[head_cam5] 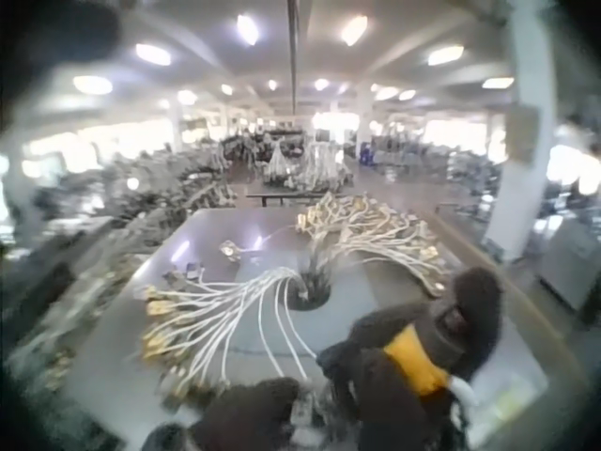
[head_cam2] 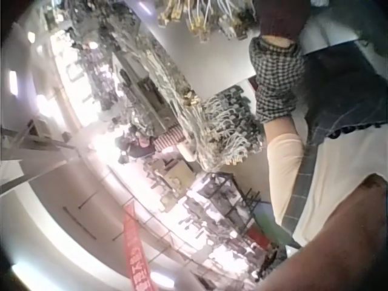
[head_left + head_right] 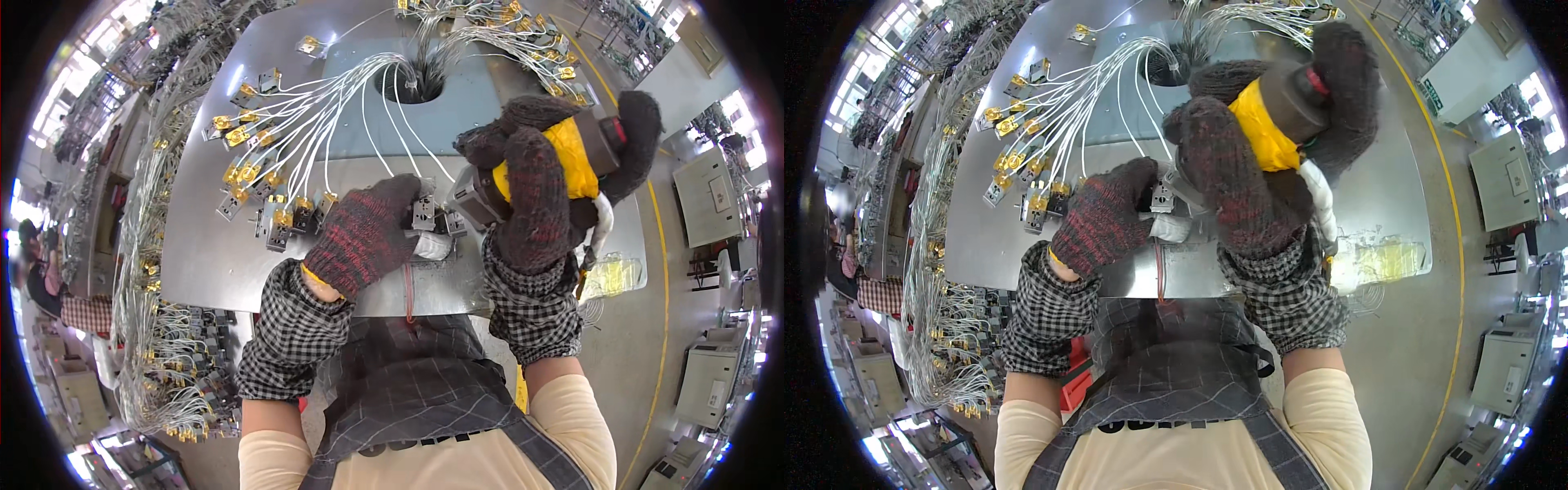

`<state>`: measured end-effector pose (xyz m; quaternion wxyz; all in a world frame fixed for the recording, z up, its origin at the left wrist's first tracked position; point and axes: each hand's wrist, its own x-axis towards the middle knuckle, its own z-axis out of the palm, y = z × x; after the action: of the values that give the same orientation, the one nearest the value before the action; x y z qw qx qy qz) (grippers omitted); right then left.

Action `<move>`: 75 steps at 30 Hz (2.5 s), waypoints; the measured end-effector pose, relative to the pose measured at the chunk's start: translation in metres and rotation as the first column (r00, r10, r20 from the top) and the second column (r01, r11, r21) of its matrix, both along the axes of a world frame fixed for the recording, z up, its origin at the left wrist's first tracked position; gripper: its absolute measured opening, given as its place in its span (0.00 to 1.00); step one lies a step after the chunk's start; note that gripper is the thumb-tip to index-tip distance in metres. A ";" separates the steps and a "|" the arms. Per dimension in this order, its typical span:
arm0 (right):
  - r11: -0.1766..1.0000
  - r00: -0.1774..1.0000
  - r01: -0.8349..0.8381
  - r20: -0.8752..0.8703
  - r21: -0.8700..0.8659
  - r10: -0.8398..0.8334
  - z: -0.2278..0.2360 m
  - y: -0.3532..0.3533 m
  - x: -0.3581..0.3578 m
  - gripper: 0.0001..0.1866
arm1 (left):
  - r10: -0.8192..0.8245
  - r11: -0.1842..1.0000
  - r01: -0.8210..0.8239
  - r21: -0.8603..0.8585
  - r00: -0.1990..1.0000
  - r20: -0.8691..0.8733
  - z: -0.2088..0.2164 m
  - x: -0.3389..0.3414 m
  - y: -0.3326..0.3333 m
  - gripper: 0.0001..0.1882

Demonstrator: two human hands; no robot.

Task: Use a pneumatic tool to secure or process connectors on a circular cable harness assembly.

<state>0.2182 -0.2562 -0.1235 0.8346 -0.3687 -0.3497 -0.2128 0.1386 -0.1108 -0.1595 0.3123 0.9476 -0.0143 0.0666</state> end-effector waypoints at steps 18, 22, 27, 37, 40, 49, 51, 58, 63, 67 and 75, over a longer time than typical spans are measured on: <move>0.484 0.293 -0.691 -0.404 0.537 0.867 -0.057 -0.015 0.017 0.31 | 0.012 0.999 -0.015 -0.028 0.993 -0.115 0.002 -0.004 0.000 0.32; 0.974 0.974 -0.194 -0.140 -0.119 0.177 -0.023 -0.008 0.005 0.29 | -0.004 0.998 0.000 -0.069 0.998 -0.056 -0.004 -0.006 0.003 0.34; 0.934 0.998 0.023 0.057 -0.358 -0.003 -0.013 -0.007 -0.005 0.31 | -0.007 0.945 -0.075 0.317 0.968 0.250 0.011 -0.032 0.009 0.32; 0.873 0.984 0.151 -0.018 -0.464 -0.180 -0.019 -0.011 -0.007 0.37 | 0.035 0.999 -0.035 -0.001 0.982 0.183 0.035 -0.084 0.076 0.27; 0.875 0.957 0.279 0.192 -0.396 -0.218 -0.012 -0.008 -0.001 0.38 | -0.013 0.962 0.102 -0.254 0.944 0.330 0.022 -0.062 0.050 0.29; 0.997 0.978 0.070 0.201 -0.033 -0.062 0.005 -0.017 0.027 0.38 | -0.038 0.923 0.114 -0.368 0.978 0.205 -0.011 -0.013 0.012 0.36; 0.995 0.974 0.085 0.217 -0.057 -0.071 -0.001 -0.011 0.024 0.41 | -0.019 0.935 0.054 -0.349 0.994 0.103 -0.008 -0.009 0.009 0.35; 0.973 0.979 -0.138 -0.125 0.187 0.163 0.026 0.010 -0.024 0.44 | 0.007 1.000 -0.006 -0.029 0.998 0.058 -0.001 -0.006 0.002 0.35; 0.988 0.990 -0.141 -0.013 0.060 0.142 0.005 -0.002 -0.003 0.42 | 0.007 0.989 0.019 -0.147 0.986 0.169 -0.005 -0.015 0.016 0.34; 0.934 0.950 0.160 0.306 -0.320 -0.058 -0.010 0.007 0.015 0.38 | 0.040 0.996 -0.035 -0.083 0.997 0.064 -0.001 -0.018 0.015 0.36; 0.978 0.985 0.152 0.105 -0.145 -0.137 0.001 -0.008 0.021 0.35 | 0.016 1.000 -0.016 -0.005 0.999 0.039 -0.001 -0.005 0.006 0.29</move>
<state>0.2391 -0.2639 -0.1228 0.7687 -0.4454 -0.3763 -0.2629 0.1334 -0.1048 -0.1607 0.3134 0.9455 -0.0127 0.0874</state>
